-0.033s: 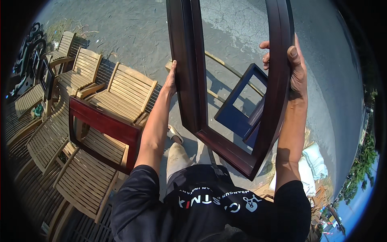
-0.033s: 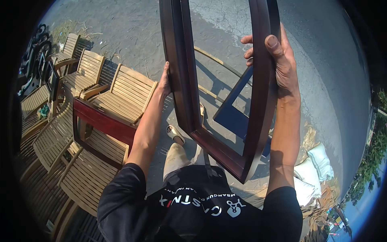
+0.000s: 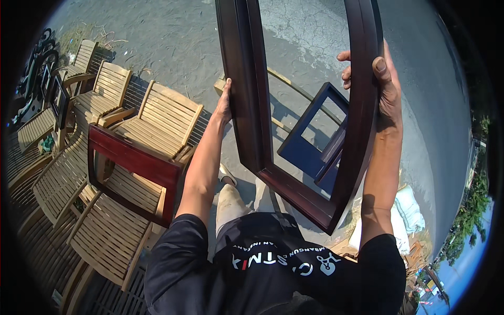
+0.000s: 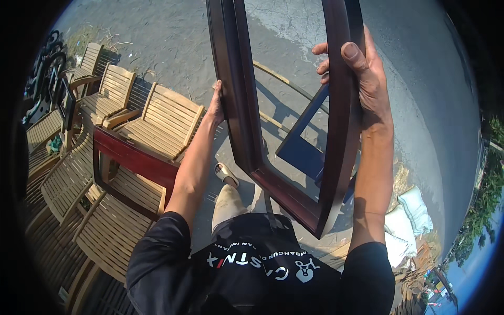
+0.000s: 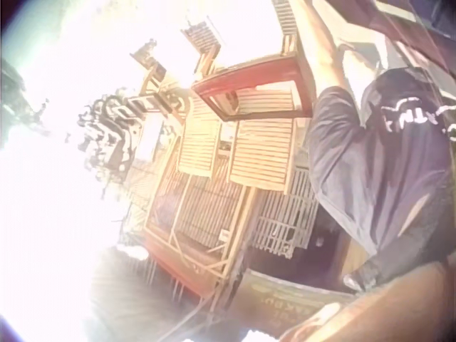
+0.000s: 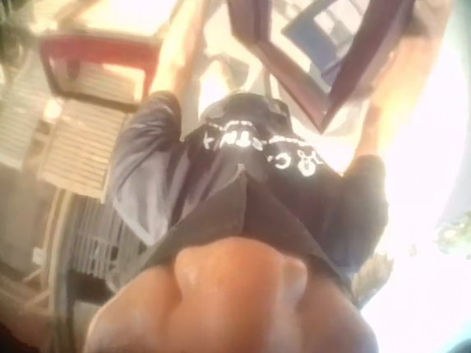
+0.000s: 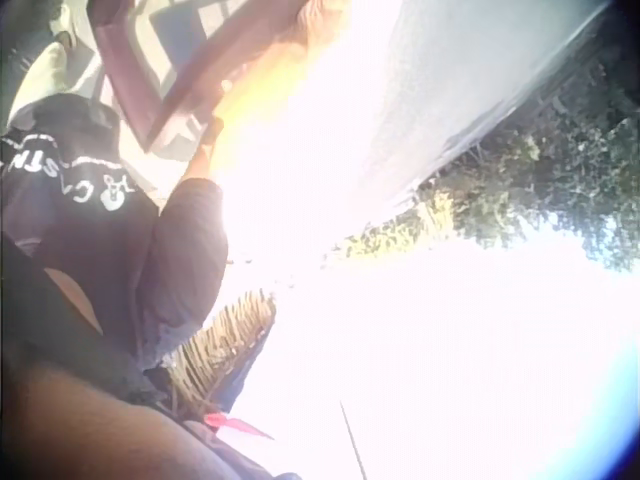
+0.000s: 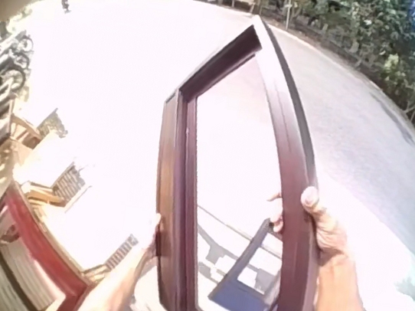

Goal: The person uses a spray gun to apply a finish to wooden door frames, then mixes a dark liquid from a plastic bottle into the spray gun canister and continues spraying the frames.

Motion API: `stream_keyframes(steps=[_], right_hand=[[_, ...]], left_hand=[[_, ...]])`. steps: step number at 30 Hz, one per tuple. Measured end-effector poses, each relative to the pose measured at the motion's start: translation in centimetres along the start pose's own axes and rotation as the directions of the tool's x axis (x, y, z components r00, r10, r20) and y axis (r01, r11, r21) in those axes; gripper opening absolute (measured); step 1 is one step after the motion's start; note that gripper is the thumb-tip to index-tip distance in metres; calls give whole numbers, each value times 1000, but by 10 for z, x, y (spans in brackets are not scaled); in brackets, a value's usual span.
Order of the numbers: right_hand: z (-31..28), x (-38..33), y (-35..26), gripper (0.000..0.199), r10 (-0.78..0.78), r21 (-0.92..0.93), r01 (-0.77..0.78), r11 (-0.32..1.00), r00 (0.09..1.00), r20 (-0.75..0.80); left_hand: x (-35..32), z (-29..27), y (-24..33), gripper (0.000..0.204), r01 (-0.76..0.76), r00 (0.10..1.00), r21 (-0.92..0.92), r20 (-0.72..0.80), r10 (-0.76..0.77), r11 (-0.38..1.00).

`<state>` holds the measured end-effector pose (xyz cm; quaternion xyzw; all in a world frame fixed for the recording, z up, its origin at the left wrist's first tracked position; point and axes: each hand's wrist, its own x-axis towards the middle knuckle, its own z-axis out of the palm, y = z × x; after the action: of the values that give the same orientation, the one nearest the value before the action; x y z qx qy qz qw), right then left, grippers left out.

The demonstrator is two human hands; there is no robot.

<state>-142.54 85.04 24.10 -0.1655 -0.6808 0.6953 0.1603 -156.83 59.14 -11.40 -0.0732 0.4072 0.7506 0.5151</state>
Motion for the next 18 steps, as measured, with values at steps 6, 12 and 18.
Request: stream_keyframes(steps=[6,12,18], right_hand=[[49,-49,-76,86,-40,-153,49,987,998,58],[101,-120,-124,87,-69,-236,95,967,991,116],[154,-199,-163,97,-43,-398,109,911,984,171]], left_hand=[[-45,36,-32,91,-140,982,-135,106,155,981],[-112,59,-31,88,-282,948,-202,89,304,938],[-170,52,-35,90,-312,949,-110,14,315,944]])
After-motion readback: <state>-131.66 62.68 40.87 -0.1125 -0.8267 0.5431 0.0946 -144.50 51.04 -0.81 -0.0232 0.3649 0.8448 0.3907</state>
